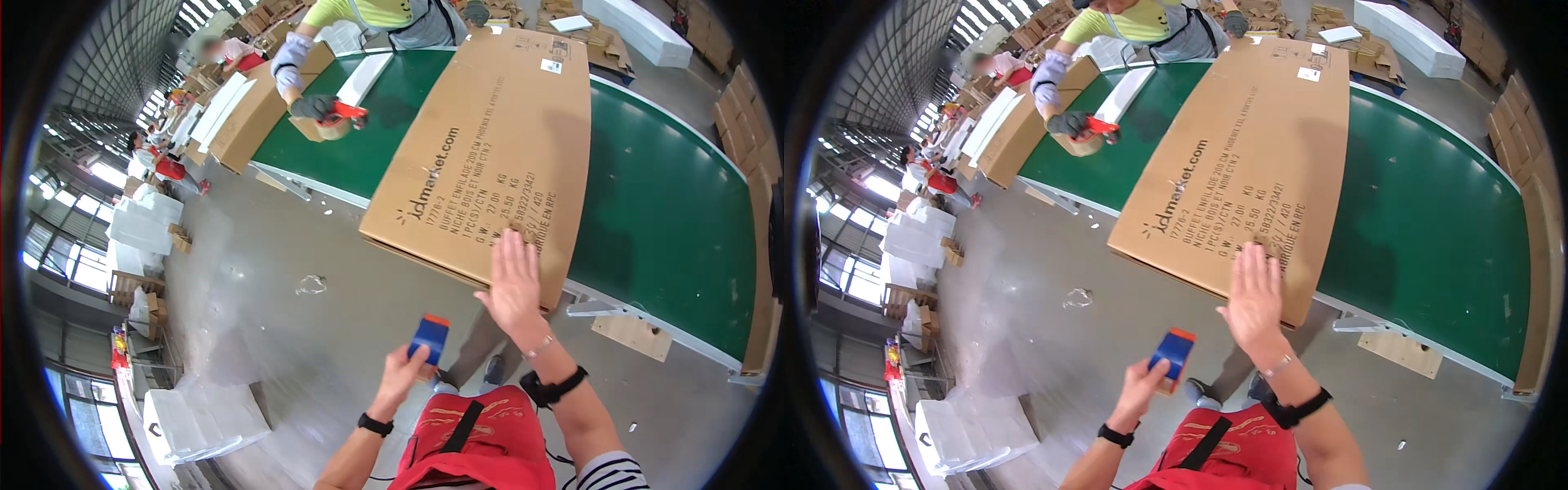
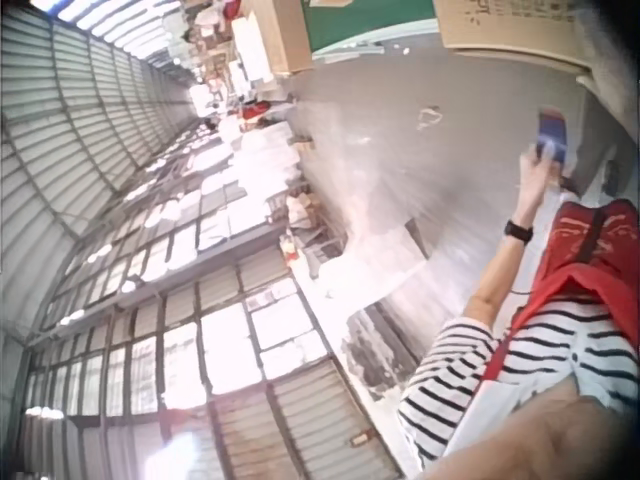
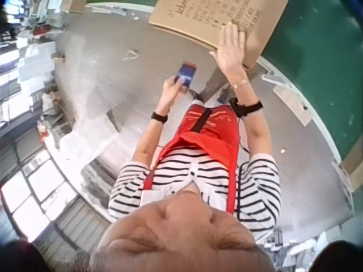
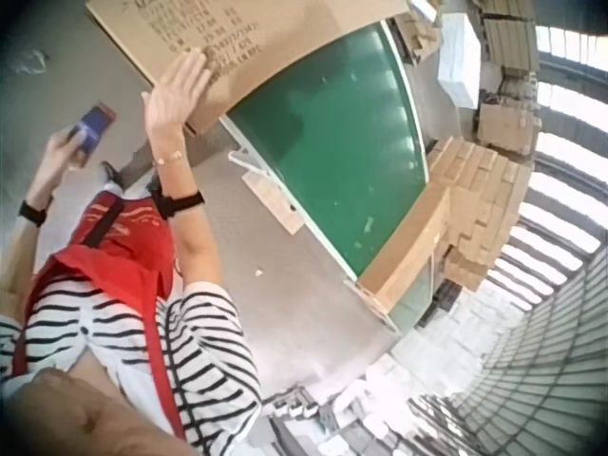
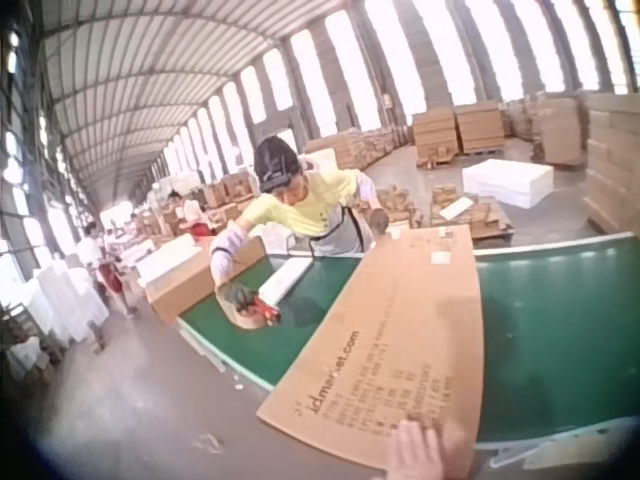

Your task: Packing furniture components into a cardboard box and sealing it with a tape dispenser.

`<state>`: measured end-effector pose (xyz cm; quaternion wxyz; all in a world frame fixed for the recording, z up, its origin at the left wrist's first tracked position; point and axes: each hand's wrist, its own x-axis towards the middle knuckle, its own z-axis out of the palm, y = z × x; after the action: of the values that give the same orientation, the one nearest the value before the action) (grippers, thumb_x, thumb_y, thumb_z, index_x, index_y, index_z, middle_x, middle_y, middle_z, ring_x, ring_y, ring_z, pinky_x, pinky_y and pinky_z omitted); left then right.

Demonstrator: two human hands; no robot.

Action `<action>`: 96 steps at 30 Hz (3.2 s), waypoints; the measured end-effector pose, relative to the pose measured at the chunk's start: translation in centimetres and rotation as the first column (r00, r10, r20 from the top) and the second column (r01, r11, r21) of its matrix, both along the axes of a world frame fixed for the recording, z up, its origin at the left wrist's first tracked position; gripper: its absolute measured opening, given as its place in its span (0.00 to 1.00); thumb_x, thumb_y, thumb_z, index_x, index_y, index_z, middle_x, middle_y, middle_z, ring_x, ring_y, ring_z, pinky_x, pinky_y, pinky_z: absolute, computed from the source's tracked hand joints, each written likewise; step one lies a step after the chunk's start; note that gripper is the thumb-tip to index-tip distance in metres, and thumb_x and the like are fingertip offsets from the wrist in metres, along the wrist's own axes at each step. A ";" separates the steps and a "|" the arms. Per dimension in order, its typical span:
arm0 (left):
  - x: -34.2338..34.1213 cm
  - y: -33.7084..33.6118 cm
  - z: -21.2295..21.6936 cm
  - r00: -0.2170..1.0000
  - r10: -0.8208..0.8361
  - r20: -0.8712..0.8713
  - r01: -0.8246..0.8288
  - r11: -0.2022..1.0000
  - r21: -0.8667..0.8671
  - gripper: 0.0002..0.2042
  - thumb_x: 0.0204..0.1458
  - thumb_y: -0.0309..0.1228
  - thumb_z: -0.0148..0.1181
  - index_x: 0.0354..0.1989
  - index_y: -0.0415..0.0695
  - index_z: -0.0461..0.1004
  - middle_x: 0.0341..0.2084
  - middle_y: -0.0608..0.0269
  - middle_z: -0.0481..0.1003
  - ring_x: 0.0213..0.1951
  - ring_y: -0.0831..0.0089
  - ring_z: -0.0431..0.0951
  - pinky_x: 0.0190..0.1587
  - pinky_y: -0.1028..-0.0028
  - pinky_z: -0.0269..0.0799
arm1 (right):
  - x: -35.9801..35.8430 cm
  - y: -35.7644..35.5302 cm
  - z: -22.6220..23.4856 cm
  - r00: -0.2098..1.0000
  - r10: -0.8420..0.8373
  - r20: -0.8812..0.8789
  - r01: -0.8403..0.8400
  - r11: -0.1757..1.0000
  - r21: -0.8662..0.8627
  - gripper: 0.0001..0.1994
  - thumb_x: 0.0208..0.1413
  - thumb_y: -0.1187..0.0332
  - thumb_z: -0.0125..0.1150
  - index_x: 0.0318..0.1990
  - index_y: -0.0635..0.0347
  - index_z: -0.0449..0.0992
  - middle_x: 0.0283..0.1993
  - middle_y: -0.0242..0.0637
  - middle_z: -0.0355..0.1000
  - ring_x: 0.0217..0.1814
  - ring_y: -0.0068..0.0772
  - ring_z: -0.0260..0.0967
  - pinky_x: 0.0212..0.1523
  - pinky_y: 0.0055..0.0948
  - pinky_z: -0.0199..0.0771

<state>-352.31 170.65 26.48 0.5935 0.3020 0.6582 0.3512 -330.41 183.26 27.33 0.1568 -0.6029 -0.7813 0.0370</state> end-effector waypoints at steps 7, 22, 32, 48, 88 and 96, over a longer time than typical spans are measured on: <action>-3.0 10.7 9.5 0.998 0.029 0.060 -0.053 0.884 0.464 0.14 0.58 0.36 0.58 0.42 0.35 0.76 0.32 0.68 0.76 0.35 0.83 0.72 0.42 0.79 0.65 | -8.3 6.7 -1.5 0.983 -0.001 0.184 0.019 0.995 -0.096 0.49 0.44 0.49 0.69 0.68 0.70 0.51 0.72 0.49 0.46 0.77 0.46 0.37 0.74 0.49 0.33; -15.5 -4.2 2.4 0.983 0.155 0.096 -0.164 0.981 0.099 0.12 0.57 0.34 0.61 0.37 0.35 0.75 0.28 0.72 0.73 0.31 0.85 0.67 0.35 0.80 0.63 | -9.1 7.2 -1.2 0.984 -0.004 0.177 0.031 0.987 -0.156 0.52 0.41 0.49 0.70 0.69 0.69 0.47 0.74 0.49 0.40 0.78 0.44 0.32 0.75 0.47 0.29; -7.2 17.8 -16.6 0.836 -0.223 -0.501 0.216 0.974 -0.071 0.24 0.52 0.47 0.60 0.33 0.31 0.76 0.23 0.46 0.77 0.26 0.63 0.78 0.31 0.66 0.71 | -11.1 6.9 -0.8 0.995 0.035 0.088 -0.032 0.999 -0.033 0.54 0.35 0.51 0.74 0.67 0.71 0.51 0.72 0.52 0.46 0.77 0.46 0.38 0.74 0.49 0.35; -20.7 14.1 5.3 0.983 -0.091 0.159 0.012 0.898 0.439 0.14 0.55 0.35 0.63 0.38 0.33 0.77 0.27 0.70 0.74 0.30 0.84 0.69 0.35 0.80 0.65 | -18.8 8.5 -1.1 0.999 -0.015 -0.038 0.016 1.000 0.008 0.41 0.44 0.61 0.65 0.65 0.70 0.56 0.72 0.49 0.48 0.76 0.45 0.39 0.73 0.51 0.35; -28.9 23.0 -16.0 0.514 -0.608 -0.605 0.732 0.679 -0.060 0.20 0.53 0.49 0.55 0.34 0.41 0.77 0.29 0.43 0.77 0.35 0.44 0.78 0.37 0.52 0.72 | -33.7 11.7 -5.2 0.417 0.579 0.701 -0.001 0.771 -0.637 0.21 0.58 0.59 0.48 0.55 0.57 0.76 0.58 0.39 0.71 0.66 0.46 0.59 0.73 0.55 0.31; -36.9 14.0 -18.1 0.637 -0.493 -0.593 0.552 0.828 -0.096 0.23 0.51 0.46 0.61 0.25 0.32 0.74 0.23 0.40 0.76 0.27 0.45 0.77 0.33 0.55 0.70 | -31.8 14.0 -13.3 0.224 0.620 0.752 -0.092 0.782 -0.617 0.20 0.52 0.60 0.57 0.53 0.53 0.76 0.45 0.36 0.78 0.51 0.44 0.72 0.62 0.57 0.55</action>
<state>-389.22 184.68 8.42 0.4174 0.6010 0.6767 0.0822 -362.17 197.21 14.06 -0.4795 -0.3226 -0.8096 -0.1030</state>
